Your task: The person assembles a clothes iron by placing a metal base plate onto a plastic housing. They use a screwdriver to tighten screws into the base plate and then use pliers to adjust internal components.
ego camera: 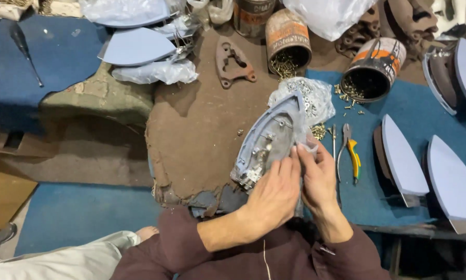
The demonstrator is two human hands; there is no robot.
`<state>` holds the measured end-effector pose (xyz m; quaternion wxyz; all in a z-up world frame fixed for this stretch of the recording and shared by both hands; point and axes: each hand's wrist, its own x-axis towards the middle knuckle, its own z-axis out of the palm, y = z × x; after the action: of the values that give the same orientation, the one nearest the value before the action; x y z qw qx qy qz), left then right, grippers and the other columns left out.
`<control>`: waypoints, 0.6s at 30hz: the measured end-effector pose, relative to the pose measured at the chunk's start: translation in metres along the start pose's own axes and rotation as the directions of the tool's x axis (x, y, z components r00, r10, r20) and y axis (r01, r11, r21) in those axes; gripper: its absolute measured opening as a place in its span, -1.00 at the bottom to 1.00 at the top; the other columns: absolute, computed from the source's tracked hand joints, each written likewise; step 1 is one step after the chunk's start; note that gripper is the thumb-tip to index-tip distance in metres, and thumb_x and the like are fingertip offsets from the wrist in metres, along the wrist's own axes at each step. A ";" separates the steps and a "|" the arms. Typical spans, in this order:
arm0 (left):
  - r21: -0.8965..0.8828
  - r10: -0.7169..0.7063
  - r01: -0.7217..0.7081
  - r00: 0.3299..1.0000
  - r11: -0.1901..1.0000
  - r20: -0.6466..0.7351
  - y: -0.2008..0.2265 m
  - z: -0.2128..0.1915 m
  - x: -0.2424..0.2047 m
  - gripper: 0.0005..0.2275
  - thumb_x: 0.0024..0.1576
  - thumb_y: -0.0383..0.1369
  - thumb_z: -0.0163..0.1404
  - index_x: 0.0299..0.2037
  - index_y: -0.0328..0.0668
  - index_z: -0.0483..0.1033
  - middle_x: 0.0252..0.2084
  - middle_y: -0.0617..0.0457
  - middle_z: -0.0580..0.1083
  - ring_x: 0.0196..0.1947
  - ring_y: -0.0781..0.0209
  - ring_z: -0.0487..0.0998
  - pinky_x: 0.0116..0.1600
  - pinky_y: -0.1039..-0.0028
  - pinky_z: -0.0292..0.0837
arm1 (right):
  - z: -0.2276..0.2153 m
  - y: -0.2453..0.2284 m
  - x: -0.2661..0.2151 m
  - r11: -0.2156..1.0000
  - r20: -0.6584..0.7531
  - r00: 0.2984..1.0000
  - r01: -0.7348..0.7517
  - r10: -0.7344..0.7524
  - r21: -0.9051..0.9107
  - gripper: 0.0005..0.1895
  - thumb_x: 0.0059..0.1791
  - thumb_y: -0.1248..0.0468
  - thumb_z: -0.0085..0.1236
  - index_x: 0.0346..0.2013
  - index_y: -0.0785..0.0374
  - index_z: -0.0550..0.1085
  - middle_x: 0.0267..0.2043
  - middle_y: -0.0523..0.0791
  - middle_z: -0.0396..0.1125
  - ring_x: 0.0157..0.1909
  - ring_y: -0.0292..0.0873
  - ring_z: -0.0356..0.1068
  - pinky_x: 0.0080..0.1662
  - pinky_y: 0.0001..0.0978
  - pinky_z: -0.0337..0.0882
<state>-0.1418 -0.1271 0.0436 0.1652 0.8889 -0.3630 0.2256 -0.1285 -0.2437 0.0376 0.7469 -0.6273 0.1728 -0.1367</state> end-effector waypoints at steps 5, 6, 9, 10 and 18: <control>-0.298 0.004 0.097 0.947 0.950 0.321 0.020 -0.005 0.001 -0.42 0.02 -0.27 0.04 0.10 -0.78 0.32 -0.23 -0.27 0.37 -0.20 -0.14 0.48 -0.35 0.27 0.53 | -0.049 0.036 0.026 0.877 0.082 0.995 -0.005 0.051 -0.481 -0.72 0.11 0.22 0.09 0.09 0.19 0.55 -0.15 -0.06 0.50 -0.01 -0.28 0.37 -0.01 -0.20 0.44; -0.378 0.010 0.198 0.876 0.904 0.483 0.019 -0.023 0.007 -0.38 0.16 -0.22 -0.02 0.19 -0.88 0.26 -0.17 -0.43 0.46 -0.13 -0.24 0.55 -0.36 0.15 0.61 | -0.053 0.039 0.031 0.812 0.103 0.989 -0.027 0.107 -0.582 -0.65 0.10 0.14 0.12 0.16 0.13 0.54 -0.03 -0.04 0.53 0.11 -0.24 0.43 0.14 -0.17 0.40; -0.731 0.049 0.125 0.976 0.671 0.212 0.007 -0.041 -0.002 -0.61 0.23 -0.26 -0.07 0.11 -0.45 0.52 -0.04 -0.34 0.56 -0.02 -0.34 0.60 -0.04 0.05 0.56 | -0.071 0.057 0.053 0.741 0.178 0.981 0.068 0.071 -0.668 -0.70 0.07 0.14 0.13 0.09 0.01 0.58 -0.10 -0.12 0.55 0.11 -0.20 0.47 0.10 -0.17 0.40; -0.732 0.049 0.128 0.975 0.670 0.215 -0.005 -0.025 -0.008 -0.61 0.23 -0.26 -0.07 0.11 -0.45 0.52 -0.04 -0.34 0.56 -0.02 -0.34 0.60 -0.04 0.05 0.56 | -0.070 0.063 0.057 0.741 0.177 0.981 0.064 0.074 -0.668 -0.70 0.07 0.14 0.13 0.09 0.01 0.58 -0.10 -0.12 0.55 0.11 -0.20 0.47 0.10 -0.17 0.40; -0.260 -0.065 0.154 0.945 0.953 0.320 -0.085 0.051 -0.055 -0.56 0.33 0.06 -0.26 0.36 0.27 0.35 0.50 0.11 0.21 0.52 -0.12 0.05 0.42 -0.32 -0.26 | -0.064 0.009 0.061 0.243 0.388 0.920 0.391 -0.060 -0.888 -0.55 0.05 -0.02 0.09 0.06 0.20 0.60 0.21 0.05 0.43 0.17 0.25 0.43 0.14 0.10 0.40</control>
<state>-0.1011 -0.0612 -0.0392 0.2438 0.8994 -0.3621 0.0208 -0.1008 -0.3246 0.0133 0.2086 -0.9775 0.0215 -0.0247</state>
